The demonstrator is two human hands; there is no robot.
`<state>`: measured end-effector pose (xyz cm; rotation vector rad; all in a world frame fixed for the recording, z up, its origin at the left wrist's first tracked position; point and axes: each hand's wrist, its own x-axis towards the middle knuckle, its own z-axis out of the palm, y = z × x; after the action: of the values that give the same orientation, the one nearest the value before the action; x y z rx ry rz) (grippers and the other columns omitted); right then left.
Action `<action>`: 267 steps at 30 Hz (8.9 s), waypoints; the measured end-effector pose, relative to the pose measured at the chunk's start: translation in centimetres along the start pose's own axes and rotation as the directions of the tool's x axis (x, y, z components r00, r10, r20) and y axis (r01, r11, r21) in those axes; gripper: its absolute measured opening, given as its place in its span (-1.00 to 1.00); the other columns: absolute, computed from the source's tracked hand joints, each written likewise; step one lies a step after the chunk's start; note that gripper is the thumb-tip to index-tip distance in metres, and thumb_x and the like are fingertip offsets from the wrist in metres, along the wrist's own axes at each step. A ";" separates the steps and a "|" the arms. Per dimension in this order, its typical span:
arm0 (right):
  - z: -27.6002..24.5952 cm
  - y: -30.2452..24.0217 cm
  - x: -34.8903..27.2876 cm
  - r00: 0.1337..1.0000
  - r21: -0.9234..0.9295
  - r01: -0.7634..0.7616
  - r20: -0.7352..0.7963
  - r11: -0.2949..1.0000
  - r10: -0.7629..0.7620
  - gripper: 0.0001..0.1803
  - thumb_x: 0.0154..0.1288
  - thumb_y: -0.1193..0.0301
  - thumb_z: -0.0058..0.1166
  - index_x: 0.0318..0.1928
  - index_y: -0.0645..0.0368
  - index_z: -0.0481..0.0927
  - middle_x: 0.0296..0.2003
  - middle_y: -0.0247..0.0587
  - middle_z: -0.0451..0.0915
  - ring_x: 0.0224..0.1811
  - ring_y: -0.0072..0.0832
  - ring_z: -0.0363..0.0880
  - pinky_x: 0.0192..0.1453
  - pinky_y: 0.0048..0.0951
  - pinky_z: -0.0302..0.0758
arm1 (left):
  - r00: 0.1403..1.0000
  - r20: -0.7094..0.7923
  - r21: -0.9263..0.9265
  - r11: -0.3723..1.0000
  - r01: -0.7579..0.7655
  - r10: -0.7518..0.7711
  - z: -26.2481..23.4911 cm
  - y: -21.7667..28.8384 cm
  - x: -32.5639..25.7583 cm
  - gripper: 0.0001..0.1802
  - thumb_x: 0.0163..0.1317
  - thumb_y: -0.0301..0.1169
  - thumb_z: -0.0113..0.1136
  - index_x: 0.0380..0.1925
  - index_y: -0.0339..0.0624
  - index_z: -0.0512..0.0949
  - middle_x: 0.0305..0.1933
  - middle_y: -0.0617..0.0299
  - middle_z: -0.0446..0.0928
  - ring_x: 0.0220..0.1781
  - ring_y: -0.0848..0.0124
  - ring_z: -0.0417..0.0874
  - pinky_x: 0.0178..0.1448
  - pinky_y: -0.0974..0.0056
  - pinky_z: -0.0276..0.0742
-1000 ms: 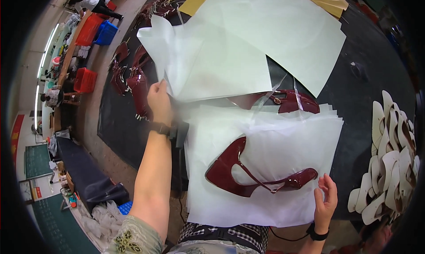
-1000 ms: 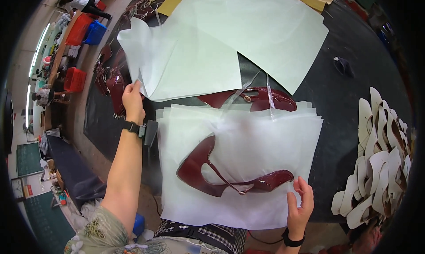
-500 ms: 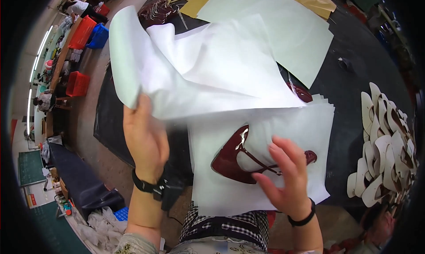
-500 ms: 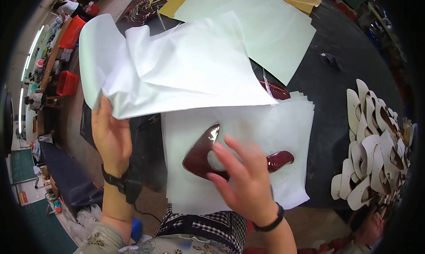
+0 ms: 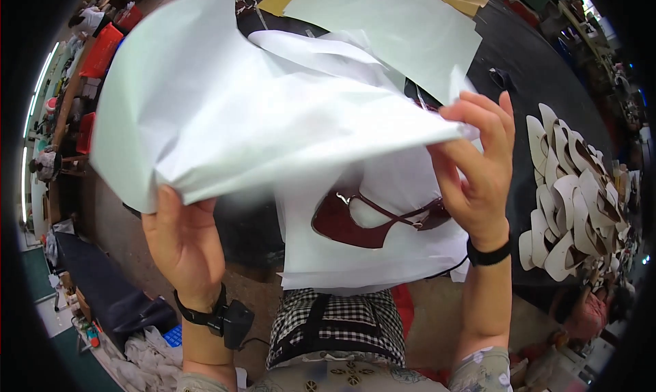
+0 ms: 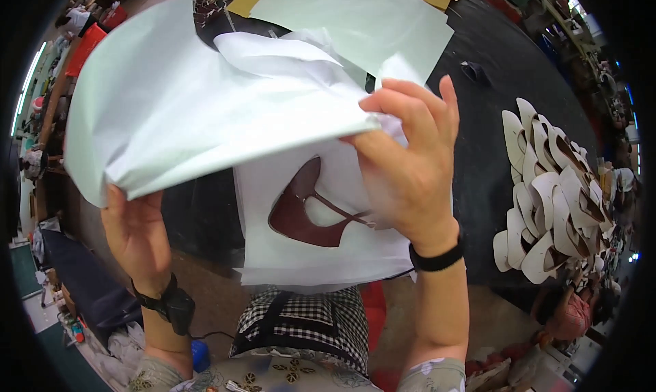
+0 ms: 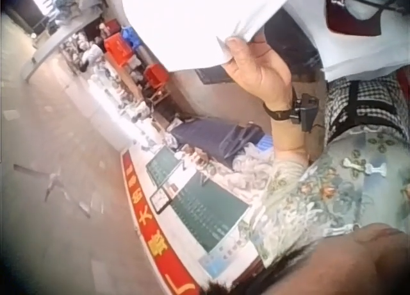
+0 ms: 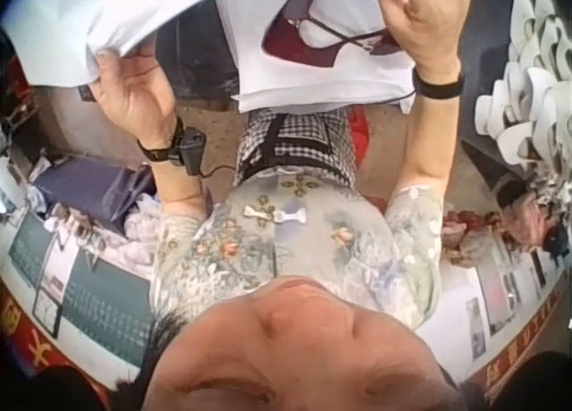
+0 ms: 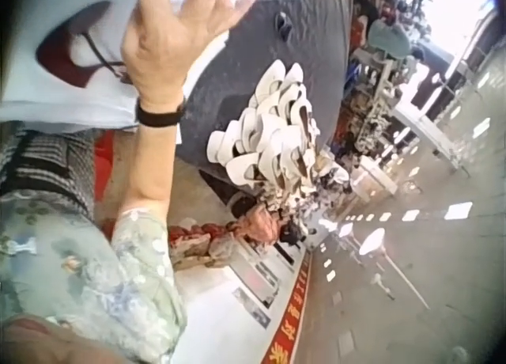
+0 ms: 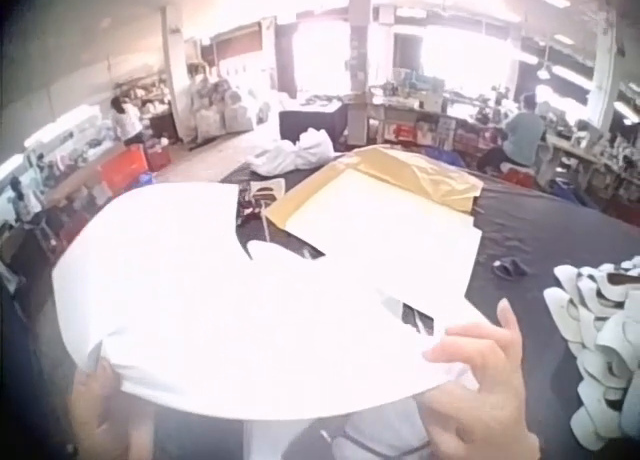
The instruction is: Packing shoe upper components in protective paper in a manufacturing facility.
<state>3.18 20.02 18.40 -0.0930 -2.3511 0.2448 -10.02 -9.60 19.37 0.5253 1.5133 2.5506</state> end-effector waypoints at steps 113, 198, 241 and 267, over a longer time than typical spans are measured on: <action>-7.4 3.4 -23.3 0.326 0.142 -0.945 0.414 0.294 0.850 -0.16 0.23 0.49 0.15 0.55 0.11 0.24 0.09 -0.08 0.66 -0.27 -0.47 0.50 0.25 -0.39 0.50 | 0.806 -0.257 0.618 0.550 0.562 -0.534 -9.5 -4.0 -13.8 -0.81 0.36 -0.50 0.30 -0.08 -0.26 0.56 -0.02 0.23 0.60 -0.01 0.42 0.58 0.17 0.23 0.49; 11.6 19.0 -5.6 0.695 0.104 -0.555 0.603 0.826 0.391 -0.33 0.15 0.49 0.36 0.32 0.18 0.54 0.19 -0.07 0.60 0.22 -0.15 0.59 0.34 -0.28 0.49 | 0.488 0.717 0.688 0.391 -0.612 -0.498 8.8 -23.4 -13.6 -0.29 0.36 -0.27 0.13 0.53 0.35 0.29 0.56 0.19 0.31 0.56 0.20 0.32 0.57 -0.31 0.03; -3.1 5.3 -11.1 0.594 0.496 -0.680 0.804 0.540 0.009 -0.38 0.26 0.31 0.41 0.31 0.12 0.56 0.01 -0.17 0.63 0.06 -0.28 0.57 0.19 -0.32 0.49 | 0.444 0.664 0.748 0.538 -0.390 -0.601 8.4 -24.4 -14.6 -0.17 0.24 -0.03 0.42 0.43 -0.09 0.35 0.57 -0.03 0.25 0.62 0.00 0.21 0.64 -0.23 -0.01; -3.1 7.3 -16.6 0.672 0.170 -0.433 0.715 0.885 0.192 -0.24 0.00 0.44 0.50 0.30 0.01 0.59 0.25 -0.13 0.49 0.33 -0.10 0.43 0.42 -0.15 0.39 | 0.819 0.426 0.882 0.379 -0.281 -0.384 -0.7 -15.2 -5.9 -0.30 0.25 -0.40 0.40 0.39 -0.28 0.42 0.33 -0.08 0.54 0.28 0.04 0.59 0.36 0.09 0.46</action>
<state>17.12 25.27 7.67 -0.2997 -2.9777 1.0001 -5.74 -4.41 4.53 1.1805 2.4529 0.9344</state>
